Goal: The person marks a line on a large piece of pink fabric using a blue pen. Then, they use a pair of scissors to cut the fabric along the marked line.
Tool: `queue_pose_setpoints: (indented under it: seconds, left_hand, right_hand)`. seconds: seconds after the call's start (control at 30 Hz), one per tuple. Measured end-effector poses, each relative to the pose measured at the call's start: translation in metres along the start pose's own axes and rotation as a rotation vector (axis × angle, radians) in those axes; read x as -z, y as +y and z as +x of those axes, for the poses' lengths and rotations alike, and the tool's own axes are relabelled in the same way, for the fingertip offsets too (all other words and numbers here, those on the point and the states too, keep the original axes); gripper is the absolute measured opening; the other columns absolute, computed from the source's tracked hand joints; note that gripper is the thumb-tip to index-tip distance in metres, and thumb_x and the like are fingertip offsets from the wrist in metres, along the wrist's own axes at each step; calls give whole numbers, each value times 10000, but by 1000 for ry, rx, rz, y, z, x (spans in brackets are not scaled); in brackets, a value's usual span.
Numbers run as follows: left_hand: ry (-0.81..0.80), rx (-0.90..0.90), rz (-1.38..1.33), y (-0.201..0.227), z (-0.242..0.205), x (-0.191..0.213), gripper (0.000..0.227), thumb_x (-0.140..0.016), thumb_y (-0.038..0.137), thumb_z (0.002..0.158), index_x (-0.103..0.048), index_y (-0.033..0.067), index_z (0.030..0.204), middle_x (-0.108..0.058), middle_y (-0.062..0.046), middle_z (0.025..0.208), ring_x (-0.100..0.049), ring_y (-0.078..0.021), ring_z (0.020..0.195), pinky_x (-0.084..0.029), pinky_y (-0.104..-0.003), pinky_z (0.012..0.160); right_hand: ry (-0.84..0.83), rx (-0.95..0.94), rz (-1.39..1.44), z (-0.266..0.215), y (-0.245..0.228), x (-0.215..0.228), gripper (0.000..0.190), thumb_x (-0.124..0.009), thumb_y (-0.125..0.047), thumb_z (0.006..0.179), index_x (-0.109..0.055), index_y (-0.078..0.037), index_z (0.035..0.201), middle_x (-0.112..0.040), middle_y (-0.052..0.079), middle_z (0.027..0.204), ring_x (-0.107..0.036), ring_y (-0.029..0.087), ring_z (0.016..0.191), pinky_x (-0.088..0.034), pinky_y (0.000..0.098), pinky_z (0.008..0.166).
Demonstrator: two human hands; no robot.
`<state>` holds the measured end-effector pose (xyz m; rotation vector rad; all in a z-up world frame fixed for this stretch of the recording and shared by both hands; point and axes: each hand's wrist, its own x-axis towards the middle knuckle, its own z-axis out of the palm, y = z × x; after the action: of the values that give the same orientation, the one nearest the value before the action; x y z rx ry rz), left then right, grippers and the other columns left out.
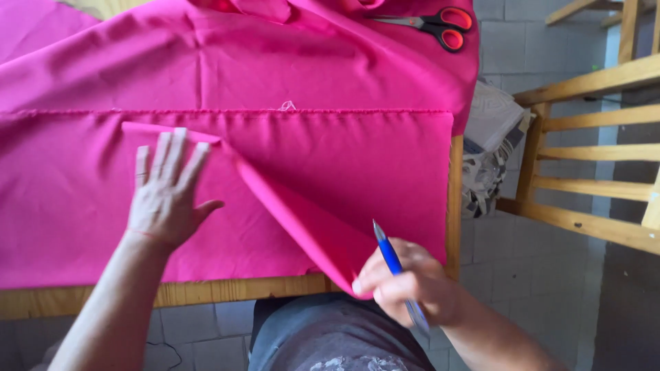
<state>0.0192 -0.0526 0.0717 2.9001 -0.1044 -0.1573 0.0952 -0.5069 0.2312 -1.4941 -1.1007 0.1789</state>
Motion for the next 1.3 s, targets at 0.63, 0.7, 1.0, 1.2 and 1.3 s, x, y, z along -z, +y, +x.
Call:
queue_pose_setpoints:
  seconds: [0.63,0.7,1.0,1.2,1.3]
  left_hand:
    - [815,73,-704,-30,80,256,334,-580,-57,1180,-801,-25,1427,-745,-106,1220,-668,-254,1127,-555,-434,955]
    - [1087,-89,-894,-46,122,250,481,-429,-218,876,-663,29,1216,-638,-65,1098,-518,-189,997,-442,-394,850]
    - [675,-35,-253,-149,193,111,594,-648,-106,871,-622,106,1425,-792,-142,1102,-758,-431,884,-592,-591,630]
    - [66,74,-225,-191,170,14,848,-587,-65,972,-547,111,1800,-447,-257,1874,-284,-512,1772,-311,-654,1413]
    - [109,85,-228,-186,146,28,880,-478,-105,992,-521,120,1841,-452,-361,1860,-309,-560,1757,-307,-671,1417]
  right_hand:
    - [542,-145,297,246,96,-34,376,-655,199,1143,-589,-162,1220,-824,227,1149,-583,129,652,-454,258,605]
    - [640,90,-32,297,115,-54,382,-573,191,1037,-541,-147,1213,-788,218,1040,-836,302,1017,-603,410,1079]
    - [85,103,-539,310,273,-96,402,-583,188,994,-736,-12,1306,-753,216,1196,-761,426,1089,-621,506,1004]
    - [34,29,-993,243,272,-118,337,-683,-18,1212,-701,-29,1549,-933,66,1170,-748,367,971,-501,500,946]
    - [-113,-243,-1305,209,283,-109,311,-956,-414,1076,-752,-217,1206,-750,57,701,-780,339,682,-547,530,746]
